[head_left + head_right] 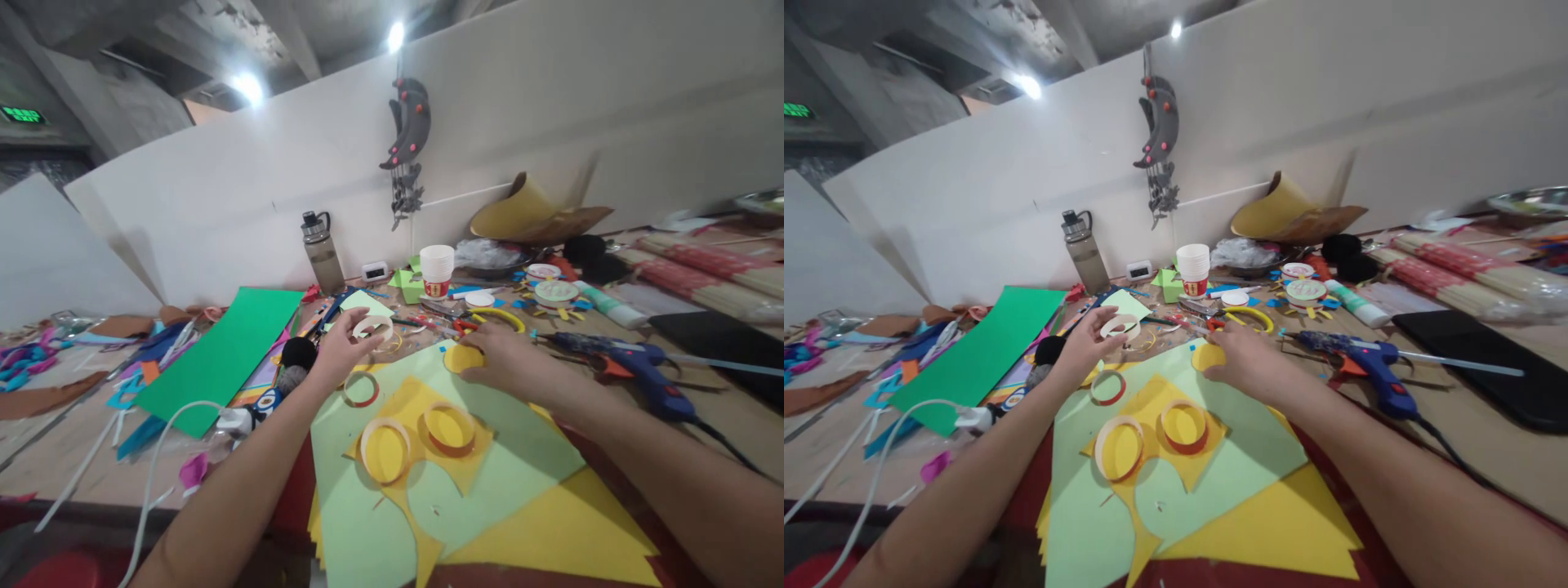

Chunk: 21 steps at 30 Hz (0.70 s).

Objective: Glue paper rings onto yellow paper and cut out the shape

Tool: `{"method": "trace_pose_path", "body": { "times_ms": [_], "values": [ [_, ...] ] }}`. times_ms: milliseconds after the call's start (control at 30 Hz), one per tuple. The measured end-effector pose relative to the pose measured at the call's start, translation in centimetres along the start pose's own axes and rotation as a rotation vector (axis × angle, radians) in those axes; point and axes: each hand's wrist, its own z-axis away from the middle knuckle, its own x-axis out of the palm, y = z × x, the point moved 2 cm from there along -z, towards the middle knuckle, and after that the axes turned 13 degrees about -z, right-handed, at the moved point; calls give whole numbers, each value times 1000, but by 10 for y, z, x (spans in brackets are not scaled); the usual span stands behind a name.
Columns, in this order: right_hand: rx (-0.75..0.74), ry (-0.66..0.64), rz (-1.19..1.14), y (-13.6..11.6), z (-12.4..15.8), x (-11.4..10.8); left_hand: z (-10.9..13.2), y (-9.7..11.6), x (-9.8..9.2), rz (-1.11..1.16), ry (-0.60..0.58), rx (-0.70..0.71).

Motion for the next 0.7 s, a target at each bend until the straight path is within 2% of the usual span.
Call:
{"method": "trace_pose_path", "body": {
  "times_ms": [167,267,367,467,533,700],
  "values": [
    [4,-6,15,-1,4,-4,-6,24,-10,342,1,-195],
    [-79,57,-100,-5,2,-8,-11,36,-20,522,28,-204],
    [-141,146,-260,-16,-7,-15,-14,35,-32,587,140,-175],
    [-139,153,-345,-35,-28,-18,-13,21,-40,598,250,-179],
    [-111,143,-347,-50,-50,-13,-12,12,-42,593,283,-163],
    [-3,134,-305,-81,-109,17,-11,1,-43,559,329,-102]
  ]
}}
